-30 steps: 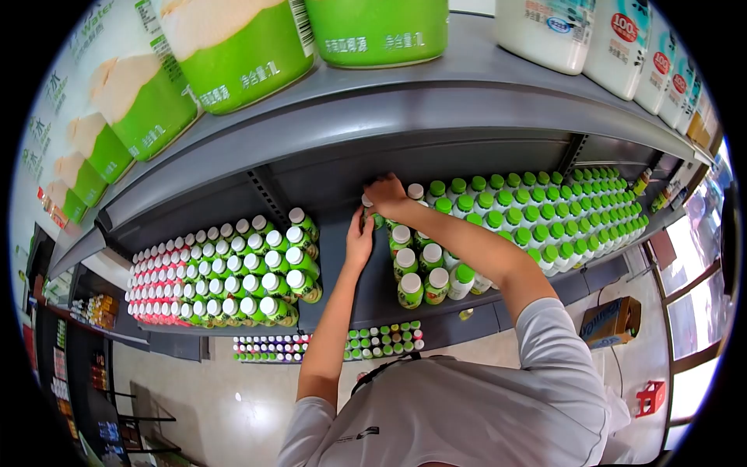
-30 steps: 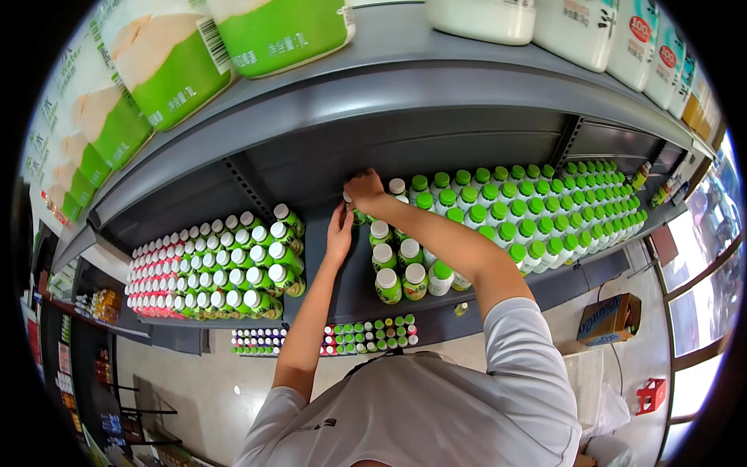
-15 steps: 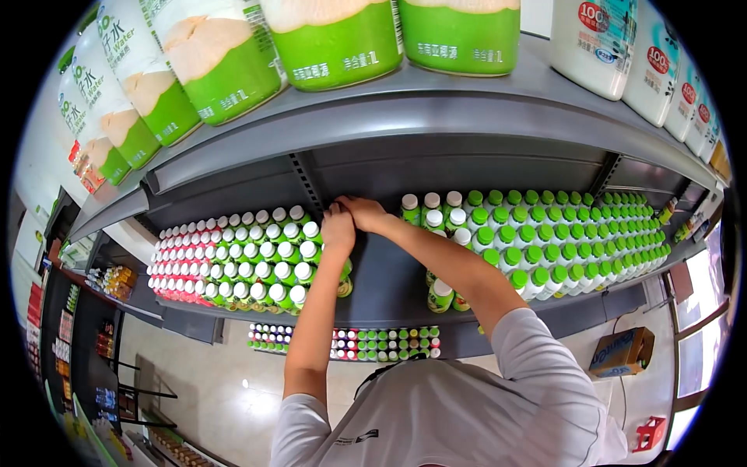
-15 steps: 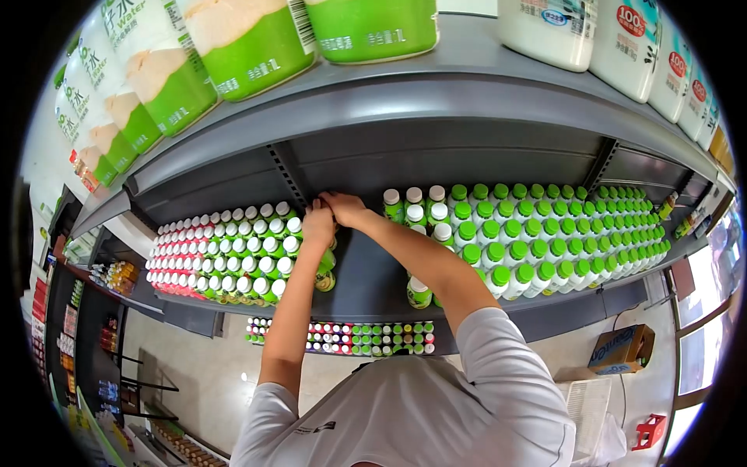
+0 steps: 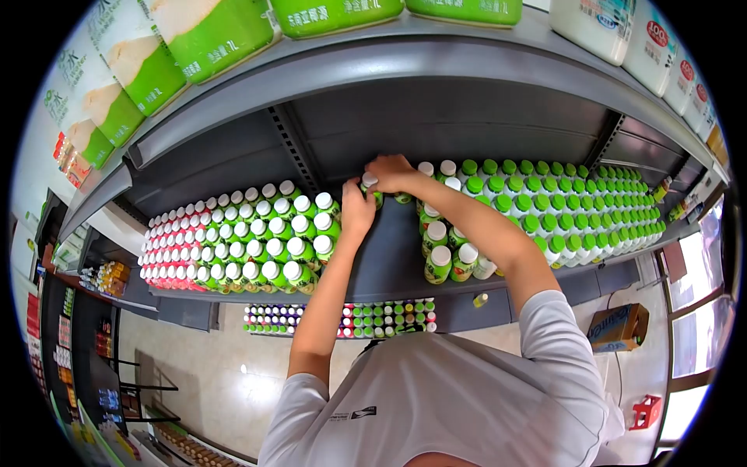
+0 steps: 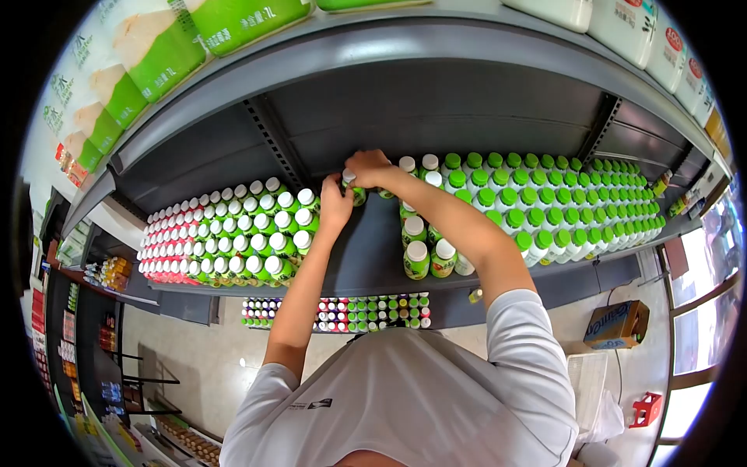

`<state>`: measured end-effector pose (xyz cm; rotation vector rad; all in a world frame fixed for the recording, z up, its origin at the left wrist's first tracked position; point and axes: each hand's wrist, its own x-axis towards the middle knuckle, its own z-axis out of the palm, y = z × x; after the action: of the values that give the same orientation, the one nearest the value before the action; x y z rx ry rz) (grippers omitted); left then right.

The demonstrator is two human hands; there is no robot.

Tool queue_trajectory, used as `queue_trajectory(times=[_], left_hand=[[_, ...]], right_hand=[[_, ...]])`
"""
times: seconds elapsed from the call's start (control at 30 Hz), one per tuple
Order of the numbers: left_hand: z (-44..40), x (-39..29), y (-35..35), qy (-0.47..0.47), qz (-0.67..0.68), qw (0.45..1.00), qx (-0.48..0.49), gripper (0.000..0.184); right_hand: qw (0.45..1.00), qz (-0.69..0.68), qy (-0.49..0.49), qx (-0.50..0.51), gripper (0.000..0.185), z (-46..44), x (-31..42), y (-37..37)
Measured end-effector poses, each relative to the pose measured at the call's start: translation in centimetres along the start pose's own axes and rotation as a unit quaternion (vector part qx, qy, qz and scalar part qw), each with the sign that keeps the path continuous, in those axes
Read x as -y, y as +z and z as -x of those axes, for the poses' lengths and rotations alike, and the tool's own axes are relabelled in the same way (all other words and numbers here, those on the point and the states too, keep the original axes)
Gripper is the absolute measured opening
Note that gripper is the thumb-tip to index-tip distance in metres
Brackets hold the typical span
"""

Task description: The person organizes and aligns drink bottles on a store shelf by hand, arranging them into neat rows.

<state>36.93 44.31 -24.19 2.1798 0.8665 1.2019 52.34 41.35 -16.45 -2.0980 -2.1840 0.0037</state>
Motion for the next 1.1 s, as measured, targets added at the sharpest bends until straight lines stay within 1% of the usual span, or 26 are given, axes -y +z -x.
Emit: queue_trajectory(times=[0.07,0.13,0.23,0.27,0.3,0.37,0.47,0.57,0.6,0.7,0.73,0.77,0.83,0.87,0.9,0.93,0.97,1.0,1.03,1.07,1.1], left_hand=[[0.5,0.4,1.2,-0.022,0.002,0.999,0.025,0.041],[0.9,0.4,2.4,-0.043,0.02,0.997,0.055,0.044],[1.4,-0.3,3.8,-0.015,0.019,1.0,0.004,0.045],[1.2,-0.3,3.9,-0.012,0.001,1.0,0.002,0.048],[1.3,-0.2,3.9,-0.026,0.012,0.999,0.023,0.05],[1.6,0.2,3.6,-0.011,0.032,0.999,0.034,0.057],[1.3,1.2,2.8,-0.043,0.096,0.991,0.078,0.057],[1.6,1.3,0.6,-0.044,0.142,0.975,0.164,0.05],[2.1,1.5,0.2,-0.051,0.121,0.981,0.143,0.039],[3.2,-1.6,-4.5,0.026,0.026,0.991,0.127,0.038],[3.4,-2.3,-5.7,0.054,-0.008,0.994,0.094,0.029],[3.6,-2.8,-6.8,0.059,-0.045,0.995,0.063,0.024],[3.3,-4.6,-9.4,0.001,-0.153,0.988,0.036,0.018],[2.9,-4.3,-10.2,-0.003,-0.191,0.981,0.021,0.017],[2.5,-3.7,-10.9,-0.009,-0.23,0.973,0.006,0.016],[2.0,-2.0,-10.9,0.026,-0.27,0.962,-0.016,0.018],[1.7,-1.0,-11.0,0.045,-0.316,0.948,-0.003,0.021],[1.4,-0.2,-10.8,0.044,-0.319,0.946,0.031,0.022],[1.0,0.4,-10.6,0.044,-0.322,0.943,0.065,0.023],[0.8,0.9,-10.2,0.057,-0.326,0.941,0.075,0.022],[0.6,1.1,-9.8,0.042,-0.328,0.941,0.076,0.023]], right_hand=[[0.999,0.033,0.011,0.019,0.048,0.9,-0.6,-0.4],[0.998,0.058,-0.001,0.0,0.047,1.6,-1.4,0.0],[0.992,0.119,-0.021,-0.047,0.048,2.0,-2.1,2.0],[0.988,0.137,-0.033,-0.071,0.048,1.8,-2.0,2.2],[0.987,0.139,-0.024,-0.071,0.048,1.5,-1.7,2.3],[0.987,0.144,-0.009,-0.069,0.047,1.5,-1.2,2.3],[0.989,0.123,0.014,-0.078,0.048,0.7,-1.6,2.3],[0.981,0.178,-0.003,-0.082,0.049,0.0,-2.0,3.0],[0.981,0.174,0.005,-0.081,0.046,-0.2,-2.1,3.2],[0.985,0.156,0.029,-0.061,0.039,-0.2,-0.7,2.2],[0.987,0.15,0.04,-0.047,0.038,-0.7,-0.4,2.0],[0.987,0.145,0.056,-0.033,0.036,-0.8,-0.3,1.8],[0.985,0.162,0.066,-0.009,0.034,-1.5,0.4,1.4],[0.983,0.17,0.069,0.003,0.033,-2.1,1.2,1.1],[0.983,0.179,0.044,-0.013,0.042,-2.2,2.5,0.3],[0.982,0.187,0.019,-0.029,0.051,-2.1,4.0,-0.2],[0.987,0.134,-0.048,-0.076,0.053,-1.9,5.1,0.3],[0.982,0.08,-0.114,-0.125,0.055,-1.8,6.2,0.5],[0.981,-0.049,-0.138,-0.124,0.056,-2.8,7.0,2.4],[0.978,-0.114,-0.144,-0.095,0.056,-3.2,7.9,3.5],[0.977,-0.134,-0.138,-0.087,0.052,-3.8,8.5,4.7]])
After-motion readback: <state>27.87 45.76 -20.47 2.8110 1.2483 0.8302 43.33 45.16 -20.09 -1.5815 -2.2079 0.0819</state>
